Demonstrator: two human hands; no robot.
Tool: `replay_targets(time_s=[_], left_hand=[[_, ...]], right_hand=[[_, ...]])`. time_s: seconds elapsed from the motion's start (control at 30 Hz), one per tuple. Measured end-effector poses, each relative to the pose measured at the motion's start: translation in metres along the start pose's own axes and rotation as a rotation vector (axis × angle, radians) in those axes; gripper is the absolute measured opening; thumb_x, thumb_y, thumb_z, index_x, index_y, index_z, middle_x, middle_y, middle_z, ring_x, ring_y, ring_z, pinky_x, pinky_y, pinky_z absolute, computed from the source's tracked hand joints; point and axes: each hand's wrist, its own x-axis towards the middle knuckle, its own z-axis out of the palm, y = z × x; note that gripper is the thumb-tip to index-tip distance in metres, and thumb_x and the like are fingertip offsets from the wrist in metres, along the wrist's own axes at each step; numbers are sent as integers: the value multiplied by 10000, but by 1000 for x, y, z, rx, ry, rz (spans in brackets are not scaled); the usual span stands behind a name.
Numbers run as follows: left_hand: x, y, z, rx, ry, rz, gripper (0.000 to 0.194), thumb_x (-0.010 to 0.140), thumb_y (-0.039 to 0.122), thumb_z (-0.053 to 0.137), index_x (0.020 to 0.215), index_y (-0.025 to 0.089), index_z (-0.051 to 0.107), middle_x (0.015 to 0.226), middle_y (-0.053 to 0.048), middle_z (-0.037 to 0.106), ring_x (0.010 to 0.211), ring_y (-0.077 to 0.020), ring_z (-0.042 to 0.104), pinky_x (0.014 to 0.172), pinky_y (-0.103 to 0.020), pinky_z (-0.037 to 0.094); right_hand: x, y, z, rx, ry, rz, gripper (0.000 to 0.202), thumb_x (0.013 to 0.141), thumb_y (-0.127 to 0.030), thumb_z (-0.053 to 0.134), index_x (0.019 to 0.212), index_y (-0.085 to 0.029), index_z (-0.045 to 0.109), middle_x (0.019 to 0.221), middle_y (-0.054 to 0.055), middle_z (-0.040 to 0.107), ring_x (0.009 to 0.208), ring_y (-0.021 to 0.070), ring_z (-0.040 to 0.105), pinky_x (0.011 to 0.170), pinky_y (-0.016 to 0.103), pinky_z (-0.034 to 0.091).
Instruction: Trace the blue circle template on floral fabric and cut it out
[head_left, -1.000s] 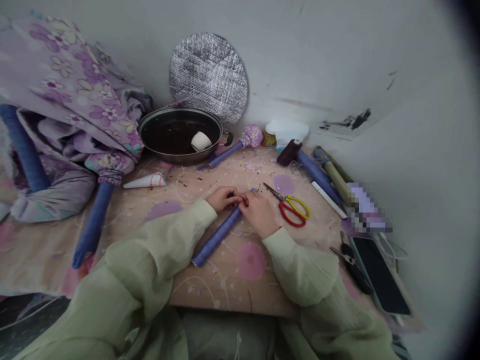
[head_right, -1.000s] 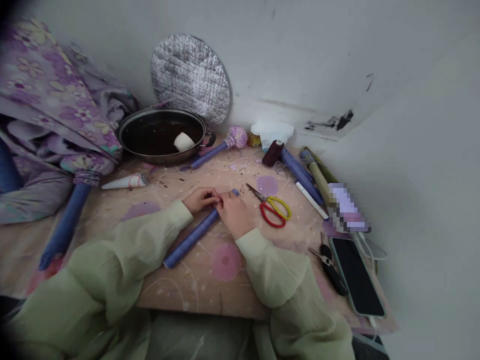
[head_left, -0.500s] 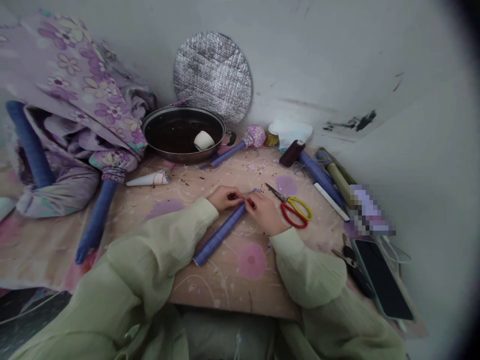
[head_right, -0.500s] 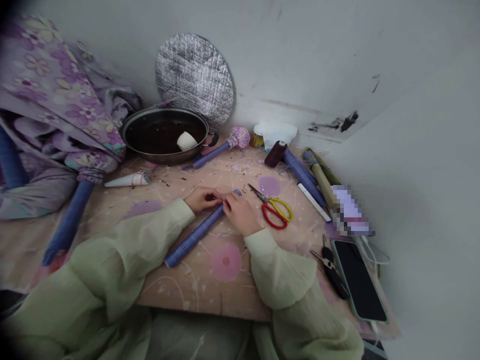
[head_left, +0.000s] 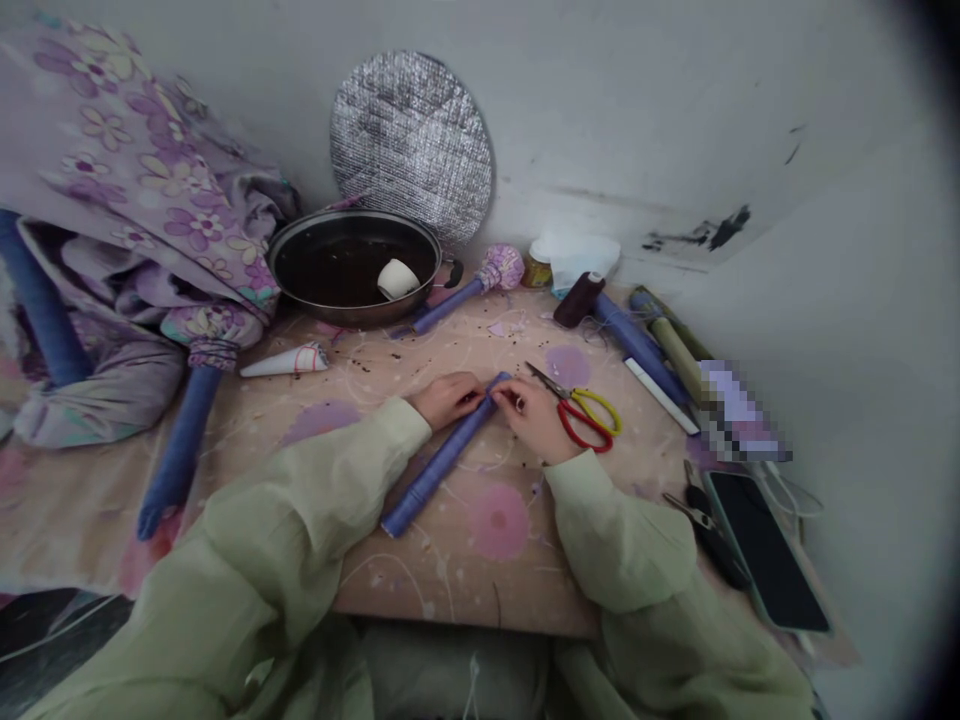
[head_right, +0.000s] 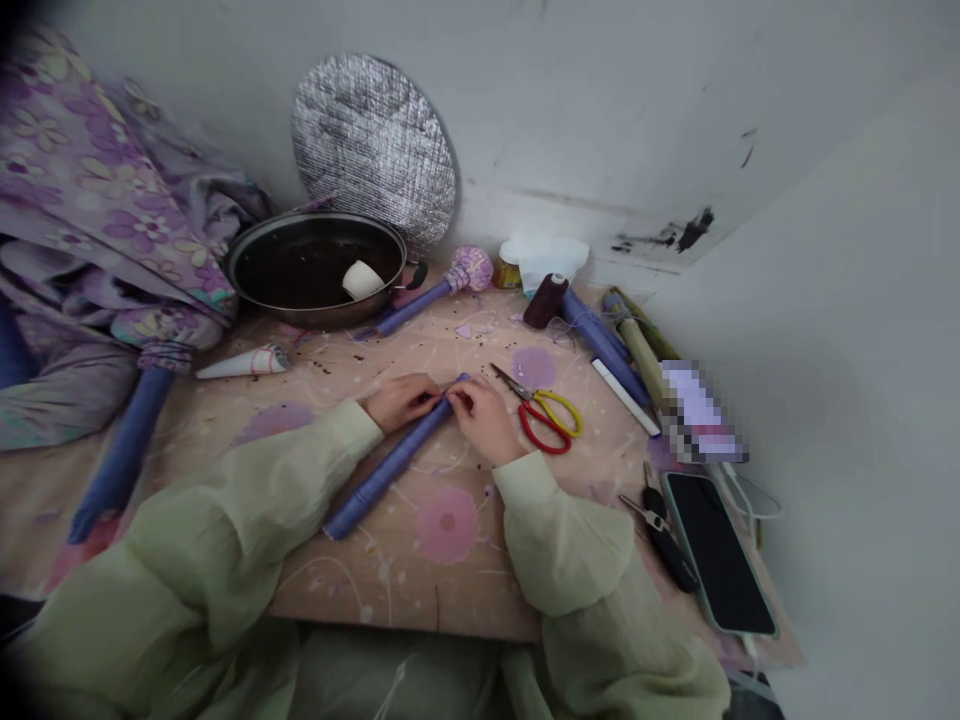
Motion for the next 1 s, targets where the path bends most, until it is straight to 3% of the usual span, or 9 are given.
replay_targets(time_s=[0.33,0.5,0.83,1.0], left_hand=[[-3,-3,4,85,59,108,240,890,291,358,817,149,537,766,-73,596,734,-138,553,693,-270,461],[-3,-4,5,96,79,119,243,899,285,345,850,147,538,790,-78,604,766,-144,563,712,-285,468],[-3,-8,1,67,65,118,284,897,325,362,822,136,560,771,-73,621,736,-134,577,693,-265,473],[-3,-8,0,45,65,69,254,888,305,395,849,136,580,787,-66,635,738,-131,591,697,-255,472]], right_hand=[[19,12,-2,24,-127,3,94,722,-145,627,764,-195,694,741,18,598,725,143,545,671,271,422],[14,13,5,21,-100,31,77,755,-166,590,764,-155,665,713,17,594,683,127,545,652,253,427],[6,3,3,-171,-49,14,73,771,-188,479,746,-171,546,801,61,547,828,201,479,795,345,376],[1,2,3,-267,-53,8,90,783,-176,418,729,-182,490,773,75,536,793,223,466,799,379,362]])
